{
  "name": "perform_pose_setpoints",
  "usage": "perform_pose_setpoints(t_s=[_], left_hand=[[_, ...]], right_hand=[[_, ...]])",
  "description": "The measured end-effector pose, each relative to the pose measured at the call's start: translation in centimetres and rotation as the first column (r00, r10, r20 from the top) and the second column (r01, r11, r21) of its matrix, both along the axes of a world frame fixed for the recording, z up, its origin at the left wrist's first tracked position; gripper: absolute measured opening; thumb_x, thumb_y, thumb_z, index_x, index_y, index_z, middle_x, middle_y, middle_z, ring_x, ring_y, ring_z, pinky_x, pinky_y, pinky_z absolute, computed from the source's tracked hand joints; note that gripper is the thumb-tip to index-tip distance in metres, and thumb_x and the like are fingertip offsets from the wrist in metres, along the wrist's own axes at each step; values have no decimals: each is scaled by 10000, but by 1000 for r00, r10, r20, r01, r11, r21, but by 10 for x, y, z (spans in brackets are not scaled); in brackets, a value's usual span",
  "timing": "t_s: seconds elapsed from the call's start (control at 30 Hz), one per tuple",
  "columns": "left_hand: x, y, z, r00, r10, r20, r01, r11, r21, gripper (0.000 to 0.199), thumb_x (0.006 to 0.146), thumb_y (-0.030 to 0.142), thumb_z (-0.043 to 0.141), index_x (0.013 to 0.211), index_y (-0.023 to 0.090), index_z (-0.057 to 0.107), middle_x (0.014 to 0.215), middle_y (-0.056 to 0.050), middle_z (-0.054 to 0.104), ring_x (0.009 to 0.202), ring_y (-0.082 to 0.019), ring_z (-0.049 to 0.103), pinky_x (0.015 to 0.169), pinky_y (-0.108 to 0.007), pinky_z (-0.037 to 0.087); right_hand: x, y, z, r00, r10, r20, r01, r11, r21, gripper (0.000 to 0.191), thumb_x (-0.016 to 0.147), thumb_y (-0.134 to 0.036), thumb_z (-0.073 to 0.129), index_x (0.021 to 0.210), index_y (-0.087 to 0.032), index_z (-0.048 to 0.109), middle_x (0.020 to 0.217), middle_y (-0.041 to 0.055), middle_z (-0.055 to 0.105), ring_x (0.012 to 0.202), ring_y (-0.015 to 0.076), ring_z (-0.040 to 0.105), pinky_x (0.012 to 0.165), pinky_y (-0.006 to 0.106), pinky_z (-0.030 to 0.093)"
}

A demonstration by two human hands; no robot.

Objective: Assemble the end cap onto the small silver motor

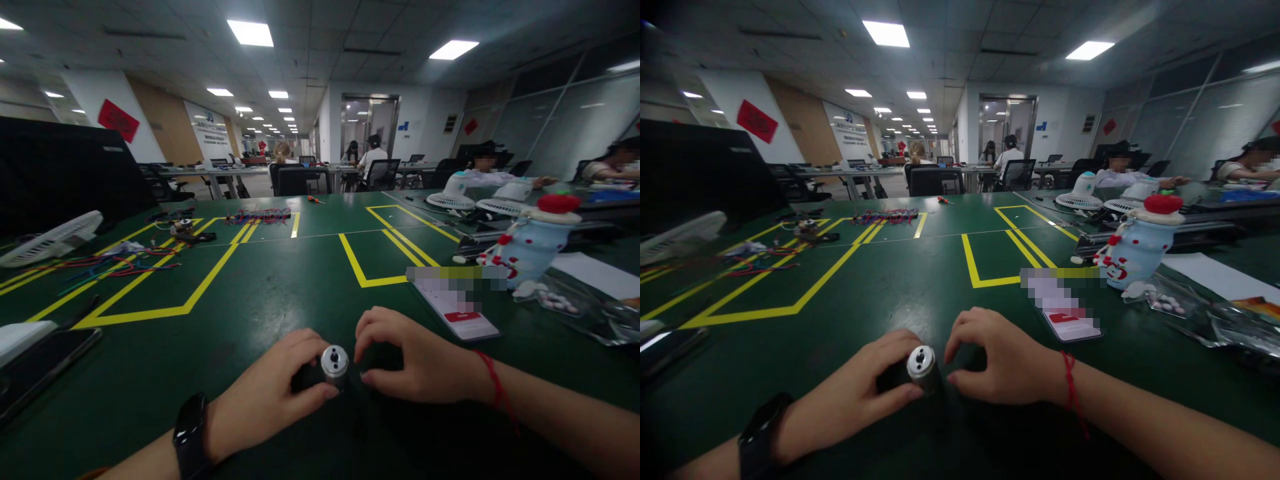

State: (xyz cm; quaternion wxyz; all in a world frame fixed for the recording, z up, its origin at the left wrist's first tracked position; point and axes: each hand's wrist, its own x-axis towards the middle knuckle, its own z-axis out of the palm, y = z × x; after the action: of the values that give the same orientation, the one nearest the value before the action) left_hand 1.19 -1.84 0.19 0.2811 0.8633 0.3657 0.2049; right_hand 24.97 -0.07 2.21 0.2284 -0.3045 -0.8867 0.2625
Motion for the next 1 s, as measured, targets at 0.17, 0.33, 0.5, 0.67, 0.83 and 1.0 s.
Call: perform_pose_setpoints(t_s=[0.17, 0.33, 0.5, 0.67, 0.83, 1.0], left_hand=[[0, 0, 2, 1000, 2, -11, -2, 1000, -6, 136, 857, 236, 635, 972, 208, 567, 962, -21, 575, 874, -200, 534, 764, -313, 418], [0, 0, 1, 1000, -3, 12, 3, 1000, 0, 154, 857, 225, 636, 992, 212, 562, 976, -21, 577, 881, -200, 534, 778, -319, 418], [-1, 0, -1, 1000, -8, 0, 8, 1000, 5, 167, 860, 225, 634, 1009, 211, 560, 971, -20, 571, 889, -202, 532, 783, -323, 417], [0, 0, -1, 1000, -11, 8, 11, 1000, 4, 178, 861, 224, 636, 1020, 214, 558, 993, -21, 569, 905, -202, 530, 795, -323, 419], [0, 0, -1, 1000, -5, 15, 5, 1000, 1, 176, 856, 229, 644, 1004, 207, 553, 995, -19, 573, 900, -198, 531, 802, -319, 420], [0, 0, 2, 1000, -5, 6, 5, 1000, -8, 158, 853, 213, 639, 994, 211, 567, 993, -21, 582, 894, -200, 535, 794, -314, 425]], right_hand=[[3, 6, -9, 997, -16, 72, 16, 1000, -4, 105, 744, -223, 695, 846, -199, 699, 908, 31, 596, 833, 161, 546, 760, 306, 446], [-13, 2, -5, 963, -129, -237, 130, 991, -10, 115, 818, -245, 647, 924, -208, 672, 931, 23, 574, 872, 145, 552, 780, 284, 448], [-28, -7, 2, 977, -122, -175, 121, 993, -19, 114, 815, -226, 648, 921, -228, 690, 932, 11, 586, 872, 140, 556, 783, 283, 436], [-28, -10, 3, 988, -123, -94, 135, 982, 131, 139, 809, -231, 642, 931, -252, 705, 930, 18, 606, 878, 167, 546, 801, 330, 406], [-19, 0, 3, 963, -139, -230, 169, 979, 117, 158, 854, -291, 587, 936, -227, 706, 999, 44, 606, 922, 173, 549, 828, 326, 410], [-1, 32, -21, 816, -479, -323, 362, 860, -360, 293, 897, -391, 494, 871, -170, 685, 749, 18, 602, 653, 129, 528, 622, 275, 422]])
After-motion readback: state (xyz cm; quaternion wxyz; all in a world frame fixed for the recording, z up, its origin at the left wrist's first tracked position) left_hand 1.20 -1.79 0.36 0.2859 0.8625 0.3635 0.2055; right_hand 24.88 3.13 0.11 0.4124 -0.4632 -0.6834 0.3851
